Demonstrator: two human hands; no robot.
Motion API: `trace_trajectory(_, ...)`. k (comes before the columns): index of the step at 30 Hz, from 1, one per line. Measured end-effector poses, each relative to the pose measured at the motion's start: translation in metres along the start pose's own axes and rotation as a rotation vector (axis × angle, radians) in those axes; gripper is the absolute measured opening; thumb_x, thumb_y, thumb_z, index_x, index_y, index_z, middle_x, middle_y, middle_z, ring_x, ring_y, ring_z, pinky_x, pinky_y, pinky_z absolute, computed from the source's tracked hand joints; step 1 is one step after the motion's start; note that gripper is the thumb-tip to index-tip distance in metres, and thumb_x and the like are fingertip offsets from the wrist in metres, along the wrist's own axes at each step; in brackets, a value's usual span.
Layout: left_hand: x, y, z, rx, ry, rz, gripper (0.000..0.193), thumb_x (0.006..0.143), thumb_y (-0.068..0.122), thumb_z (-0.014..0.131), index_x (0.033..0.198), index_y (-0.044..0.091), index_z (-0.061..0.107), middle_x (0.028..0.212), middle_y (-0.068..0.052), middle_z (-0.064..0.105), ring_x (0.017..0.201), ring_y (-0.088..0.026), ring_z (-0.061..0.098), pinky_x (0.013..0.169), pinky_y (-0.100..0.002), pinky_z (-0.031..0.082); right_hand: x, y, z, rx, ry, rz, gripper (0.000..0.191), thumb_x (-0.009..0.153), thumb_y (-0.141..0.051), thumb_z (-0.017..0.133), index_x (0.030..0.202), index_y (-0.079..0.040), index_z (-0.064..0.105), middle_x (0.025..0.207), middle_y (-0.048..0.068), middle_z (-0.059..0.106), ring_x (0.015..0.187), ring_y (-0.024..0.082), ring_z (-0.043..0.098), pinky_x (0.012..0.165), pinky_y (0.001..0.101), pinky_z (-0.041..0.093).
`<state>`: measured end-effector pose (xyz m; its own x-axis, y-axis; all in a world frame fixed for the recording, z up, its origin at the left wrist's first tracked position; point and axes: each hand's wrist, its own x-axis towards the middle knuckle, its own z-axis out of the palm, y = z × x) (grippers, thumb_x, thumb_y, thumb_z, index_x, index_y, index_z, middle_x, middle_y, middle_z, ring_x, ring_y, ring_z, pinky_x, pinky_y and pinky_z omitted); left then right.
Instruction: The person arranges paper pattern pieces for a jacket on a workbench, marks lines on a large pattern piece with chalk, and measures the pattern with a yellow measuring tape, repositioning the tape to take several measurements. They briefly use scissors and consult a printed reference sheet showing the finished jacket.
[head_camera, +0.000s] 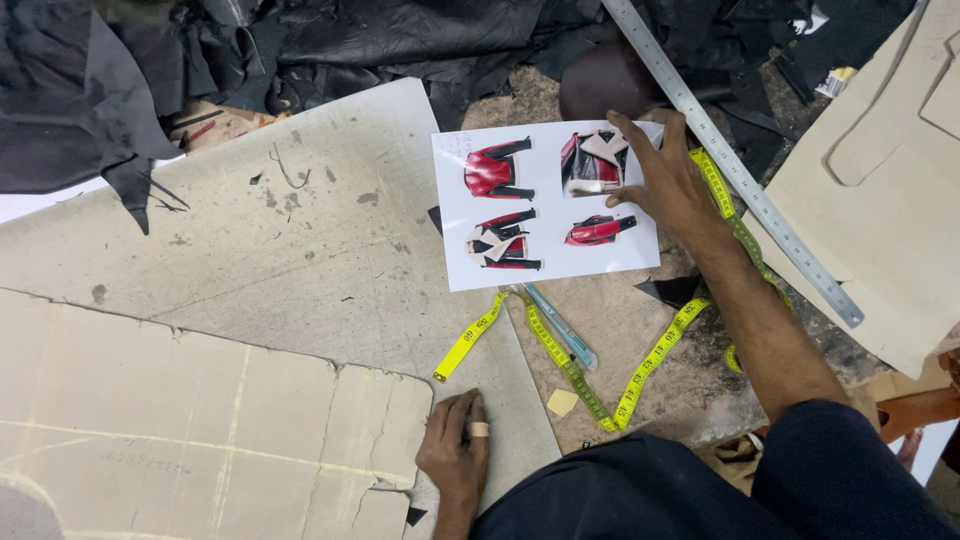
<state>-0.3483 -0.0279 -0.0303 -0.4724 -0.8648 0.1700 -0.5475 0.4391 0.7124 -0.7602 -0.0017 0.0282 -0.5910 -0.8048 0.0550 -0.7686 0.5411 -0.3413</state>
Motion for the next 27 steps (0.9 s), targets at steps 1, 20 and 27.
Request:
trace_trajectory(1,0.0001,0.0,0.0,0.001,-0.002,-0.002,0.017,0.084,0.011,0.079,0.101,0.009,0.078,0.093,-0.004,0.075,0.072,-0.018,0.071,0.056,-0.03,0.055,0.0005,0.0005,0.0002,0.003,-0.01,0.013,0.11,0.061,-0.02,0.096,0.156,-0.028,0.041,0.147,0.021,0.033,0.128,0.041,0.053,0.098,0.046,0.058)
trace_trajectory(20,-0.0009,0.0015,-0.0031,-0.037,0.027,0.016,0.018,0.083,0.011,0.079,0.101,0.01,0.078,0.092,-0.003,0.074,0.072,-0.018,0.071,0.057,-0.03,0.055,-0.0015,-0.0025,-0.0037,-0.004,0.017,-0.055,0.107,0.06,-0.02,0.095,0.154,-0.024,0.046,0.148,0.02,0.034,0.137,0.043,0.045,0.106,0.0489,0.052)
trace_trajectory(27,-0.0015,0.0017,-0.0025,-0.013,0.034,0.015,0.016,0.083,0.012,0.079,0.099,0.01,0.079,0.09,-0.003,0.074,0.069,-0.017,0.07,0.055,-0.03,0.054,-0.0044,-0.0003,-0.0031,0.014,0.029,-0.077,0.108,0.06,-0.022,0.096,0.155,-0.023,0.045,0.148,0.02,0.034,0.136,0.042,0.046,0.108,0.0481,0.051)
